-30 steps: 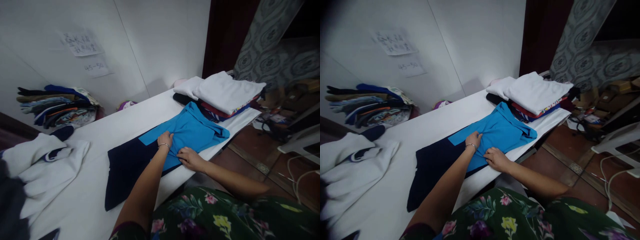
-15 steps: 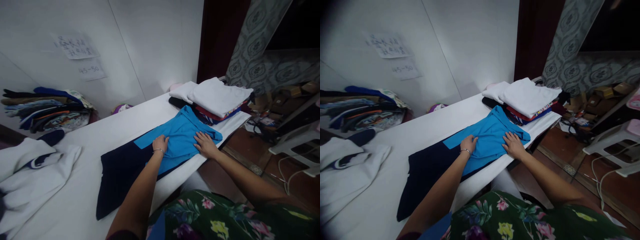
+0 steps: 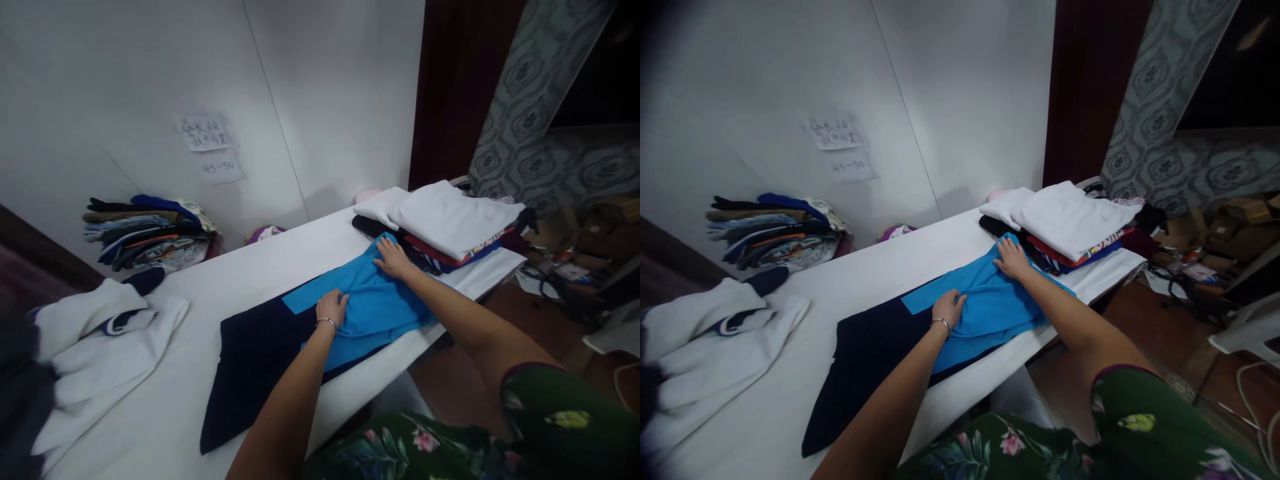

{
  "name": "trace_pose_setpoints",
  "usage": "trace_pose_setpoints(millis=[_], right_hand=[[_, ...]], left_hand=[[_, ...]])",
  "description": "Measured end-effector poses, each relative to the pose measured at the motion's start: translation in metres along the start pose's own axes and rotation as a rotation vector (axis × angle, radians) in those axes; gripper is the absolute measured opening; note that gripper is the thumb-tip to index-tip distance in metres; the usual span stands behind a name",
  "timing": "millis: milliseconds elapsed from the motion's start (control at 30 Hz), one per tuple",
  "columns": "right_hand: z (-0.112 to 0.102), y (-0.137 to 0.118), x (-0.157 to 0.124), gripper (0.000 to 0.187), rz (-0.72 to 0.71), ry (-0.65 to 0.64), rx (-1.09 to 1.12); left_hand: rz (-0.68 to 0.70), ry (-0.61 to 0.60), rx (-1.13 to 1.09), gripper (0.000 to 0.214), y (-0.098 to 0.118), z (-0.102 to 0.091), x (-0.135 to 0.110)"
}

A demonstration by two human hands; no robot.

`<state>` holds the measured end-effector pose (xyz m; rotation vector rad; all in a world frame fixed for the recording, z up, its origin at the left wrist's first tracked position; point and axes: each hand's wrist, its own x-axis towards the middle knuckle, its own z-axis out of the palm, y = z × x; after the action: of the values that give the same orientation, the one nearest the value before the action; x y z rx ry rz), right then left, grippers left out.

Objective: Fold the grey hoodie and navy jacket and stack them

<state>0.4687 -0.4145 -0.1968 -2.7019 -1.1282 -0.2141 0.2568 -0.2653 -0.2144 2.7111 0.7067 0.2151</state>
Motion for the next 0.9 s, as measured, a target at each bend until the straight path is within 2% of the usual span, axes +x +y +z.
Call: trace_pose_setpoints(millis=[167, 300, 467, 733, 900], right_hand=[[0.028, 0.000, 0.026, 0.067, 0.080, -0.219, -0.017], [0.042, 0.000, 0.033, 0.067, 0.102, -0.272, -0.013], [0.037, 0.002, 0.031, 0.065, 0.079, -0.303, -0.005], [0.036, 0.012, -0.001, 0.070, 0.045, -0.313, 0.013], [0.026, 0.010, 0.001, 0.070, 0.034, -0.354, 0.045]], left_hand=[[0.024, 0.032, 0.018, 0.027, 0.000, 0.001, -0.003], [0.039, 0.062, 0.000, 0.026, 0.000, 0.003, -0.005], [0.036, 0.093, -0.064, 0.025, -0.004, 0.006, -0.008], [0.052, 0.105, -0.109, 0.024, -0.006, 0.008, -0.007], [0.060, 0.110, -0.122, 0.025, -0.008, 0.009, -0.007]])
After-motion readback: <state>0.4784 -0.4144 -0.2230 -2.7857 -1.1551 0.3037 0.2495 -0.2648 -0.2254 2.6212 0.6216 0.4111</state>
